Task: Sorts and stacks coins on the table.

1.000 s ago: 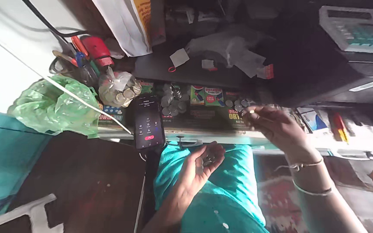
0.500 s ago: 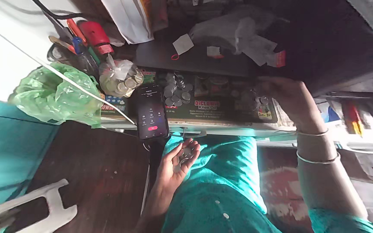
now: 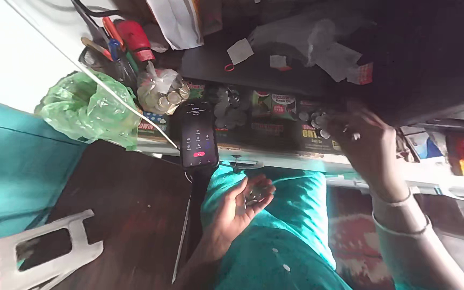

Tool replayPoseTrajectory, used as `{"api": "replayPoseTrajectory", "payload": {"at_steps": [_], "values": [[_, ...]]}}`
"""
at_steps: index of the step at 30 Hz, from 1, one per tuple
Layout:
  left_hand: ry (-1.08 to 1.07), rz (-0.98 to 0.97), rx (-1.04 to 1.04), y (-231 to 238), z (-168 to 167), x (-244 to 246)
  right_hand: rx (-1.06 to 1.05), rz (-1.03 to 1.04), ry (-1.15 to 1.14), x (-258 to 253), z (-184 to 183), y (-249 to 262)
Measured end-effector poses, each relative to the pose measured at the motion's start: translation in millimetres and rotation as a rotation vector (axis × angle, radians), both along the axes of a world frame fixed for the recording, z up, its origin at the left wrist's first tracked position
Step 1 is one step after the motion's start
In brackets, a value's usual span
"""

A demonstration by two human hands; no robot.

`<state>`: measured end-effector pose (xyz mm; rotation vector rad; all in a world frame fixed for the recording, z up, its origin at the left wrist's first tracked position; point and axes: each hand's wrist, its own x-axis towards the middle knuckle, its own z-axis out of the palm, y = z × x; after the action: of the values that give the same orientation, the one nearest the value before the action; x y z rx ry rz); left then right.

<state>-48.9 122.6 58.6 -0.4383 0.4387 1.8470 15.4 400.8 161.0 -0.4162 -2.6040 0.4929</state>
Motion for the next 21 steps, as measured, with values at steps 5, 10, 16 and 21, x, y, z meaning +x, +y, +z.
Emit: {"api": "replayPoseTrajectory", "payload": {"at_steps": [5, 10, 16, 21], "values": [[0.055, -0.061, 0.100, 8.8, 4.0, 4.3, -0.256, 0.415, -0.038, 23.4, -29.0, -80.0], [0.003, -0.057, 0.111, 14.6, 5.9, 6.3, -0.027, 0.538, -0.175, 26.3, -54.3, -104.0], [-0.037, -0.062, 0.056, 18.4, 10.7, 7.2, 0.096, 0.597, -0.120, 26.2, -54.9, -99.0], [-0.059, -0.040, 0.060, 19.5, 8.6, 5.9, 0.116, 0.621, -0.093, 26.2, -51.8, -94.6]]}}
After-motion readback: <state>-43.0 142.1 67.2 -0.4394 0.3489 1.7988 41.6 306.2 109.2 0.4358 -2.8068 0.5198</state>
